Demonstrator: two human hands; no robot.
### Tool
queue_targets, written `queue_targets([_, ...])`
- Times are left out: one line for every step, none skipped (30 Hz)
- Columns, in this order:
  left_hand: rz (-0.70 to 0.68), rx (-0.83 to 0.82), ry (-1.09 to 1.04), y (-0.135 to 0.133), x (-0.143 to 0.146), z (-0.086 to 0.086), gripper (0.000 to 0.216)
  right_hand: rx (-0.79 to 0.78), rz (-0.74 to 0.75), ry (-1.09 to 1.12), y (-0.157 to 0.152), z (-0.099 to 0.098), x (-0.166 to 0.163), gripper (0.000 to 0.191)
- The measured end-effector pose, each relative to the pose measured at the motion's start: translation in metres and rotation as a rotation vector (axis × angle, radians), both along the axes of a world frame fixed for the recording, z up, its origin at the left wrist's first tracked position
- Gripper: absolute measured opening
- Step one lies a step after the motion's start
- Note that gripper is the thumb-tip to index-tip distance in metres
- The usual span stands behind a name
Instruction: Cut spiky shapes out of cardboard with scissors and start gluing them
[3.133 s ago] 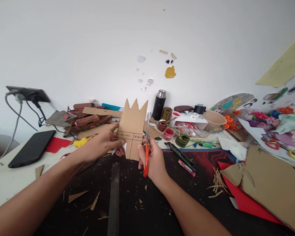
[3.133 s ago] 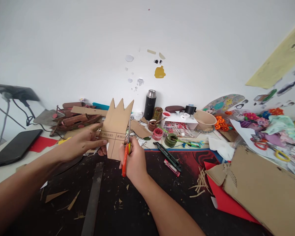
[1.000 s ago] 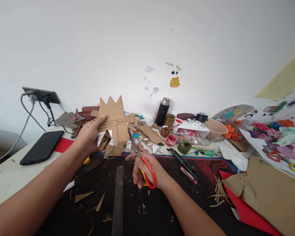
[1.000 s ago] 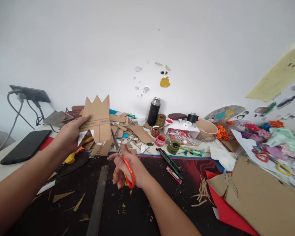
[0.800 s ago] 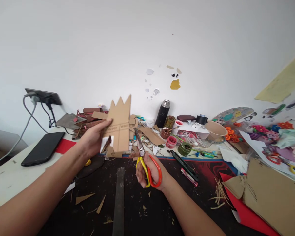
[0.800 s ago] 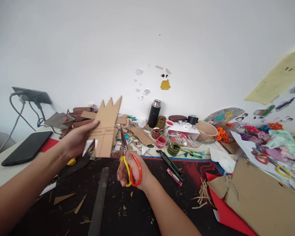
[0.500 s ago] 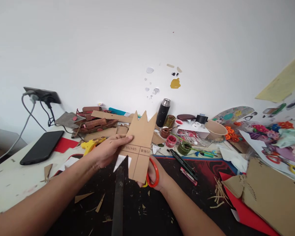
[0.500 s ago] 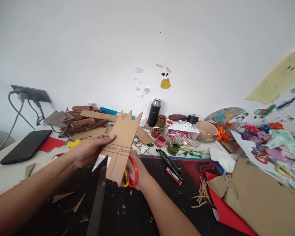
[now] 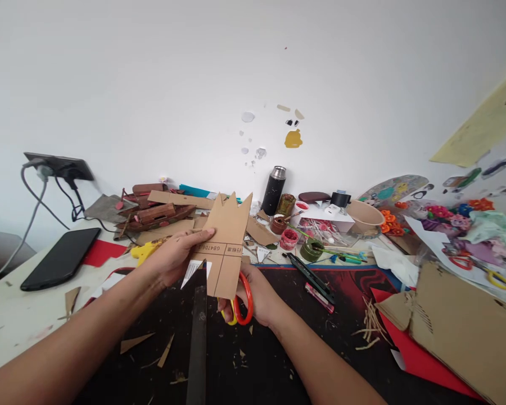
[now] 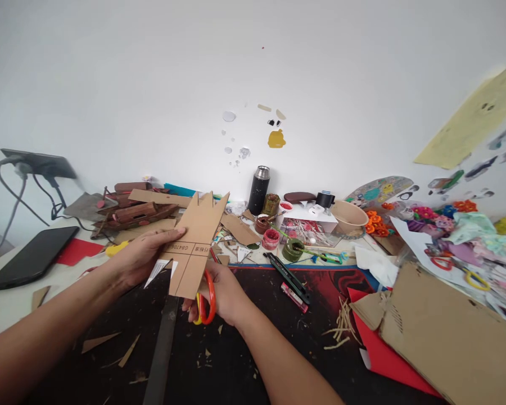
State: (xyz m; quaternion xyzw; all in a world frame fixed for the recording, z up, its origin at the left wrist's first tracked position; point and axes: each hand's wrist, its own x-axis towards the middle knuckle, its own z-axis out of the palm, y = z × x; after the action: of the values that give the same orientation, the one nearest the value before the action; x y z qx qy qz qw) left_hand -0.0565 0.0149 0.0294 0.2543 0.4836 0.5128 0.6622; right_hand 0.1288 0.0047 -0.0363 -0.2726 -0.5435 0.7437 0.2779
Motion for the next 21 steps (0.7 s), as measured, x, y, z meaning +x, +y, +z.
queue_targets([-0.019, -0.001, 0.003, 0.0, 0.0, -0.002, 0.007, -0.014, -0.003, -0.002, -0.001, -0.001, -0.001, 0.05])
queue_targets([-0.04, -0.001, 0.01, -0.001, 0.0, -0.004, 0.008, -0.028, -0.008, -0.003, -0.002, -0.001, -0.002, 0.05])
queue_targets([-0.064, -0.001, 0.022, 0.0, 0.0, -0.006, 0.011, -0.04, -0.017, -0.003, -0.002, -0.002, -0.002, 0.05])
queue_targets([-0.079, 0.001, 0.039, 0.0, -0.001, -0.007, 0.013, -0.05, -0.032, -0.004, -0.003, -0.002, -0.002, 0.051])
queue_targets([-0.075, 0.013, 0.059, 0.002, -0.004, -0.008, 0.016, -0.056, -0.048, -0.008, -0.003, -0.002, -0.003, 0.053])
queue_targets([-0.048, 0.042, 0.079, 0.004, -0.007, -0.008, 0.018, -0.059, -0.062, -0.011, -0.003, -0.002, -0.002, 0.055])
queue_targets([0.004, 0.088, 0.093, 0.007, -0.011, -0.007, 0.018, -0.06, -0.073, -0.013, -0.002, -0.001, -0.002, 0.058])
queue_targets([0.083, 0.15, 0.096, 0.011, -0.017, -0.005, 0.018, -0.062, -0.076, -0.011, -0.001, -0.001, -0.001, 0.062])
queue_targets([0.165, 0.218, 0.083, 0.014, -0.023, -0.003, 0.018, -0.066, -0.071, -0.004, 0.0, -0.002, 0.0, 0.066])
queue_targets([0.252, 0.285, 0.057, 0.018, -0.029, 0.0, 0.017, -0.071, -0.057, 0.006, 0.001, -0.002, 0.001, 0.071])
queue_targets([0.326, 0.328, 0.028, 0.021, -0.035, 0.003, 0.016, -0.077, -0.036, 0.017, 0.001, -0.003, 0.002, 0.076])
queue_targets([0.385, 0.353, 0.002, 0.023, -0.041, 0.006, 0.014, -0.081, -0.007, 0.026, 0.002, -0.005, 0.002, 0.08])
queue_targets([0.446, 0.364, -0.018, 0.024, -0.045, 0.009, 0.012, -0.082, 0.027, 0.031, 0.002, -0.006, 0.003, 0.083])
queue_targets([0.485, 0.364, -0.026, 0.025, -0.048, 0.011, 0.012, -0.079, 0.066, 0.033, 0.002, -0.007, 0.004, 0.085])
queue_targets([0.504, 0.358, -0.021, 0.025, -0.051, 0.013, 0.012, -0.074, 0.105, 0.035, 0.001, -0.009, 0.004, 0.087])
queue_targets([0.512, 0.349, -0.005, 0.024, -0.051, 0.015, 0.012, -0.068, 0.143, 0.035, 0.001, -0.01, 0.004, 0.089])
queue_targets([0.502, 0.341, 0.016, 0.022, -0.051, 0.017, 0.011, -0.064, 0.178, 0.035, 0.0, -0.011, 0.005, 0.09])
queue_targets([0.487, 0.337, 0.034, 0.021, -0.051, 0.018, 0.011, -0.059, 0.207, 0.035, -0.001, -0.012, 0.005, 0.091])
queue_targets([0.468, 0.34, 0.046, 0.019, -0.05, 0.018, 0.011, -0.054, 0.233, 0.038, -0.001, -0.013, 0.006, 0.091])
queue_targets([0.453, 0.349, 0.049, 0.018, -0.048, 0.019, 0.012, -0.05, 0.254, 0.046, -0.002, -0.014, 0.006, 0.091])
queue_targets([0.439, 0.361, 0.049, 0.017, -0.047, 0.019, 0.012, -0.047, 0.273, 0.057, -0.002, -0.015, 0.007, 0.09])
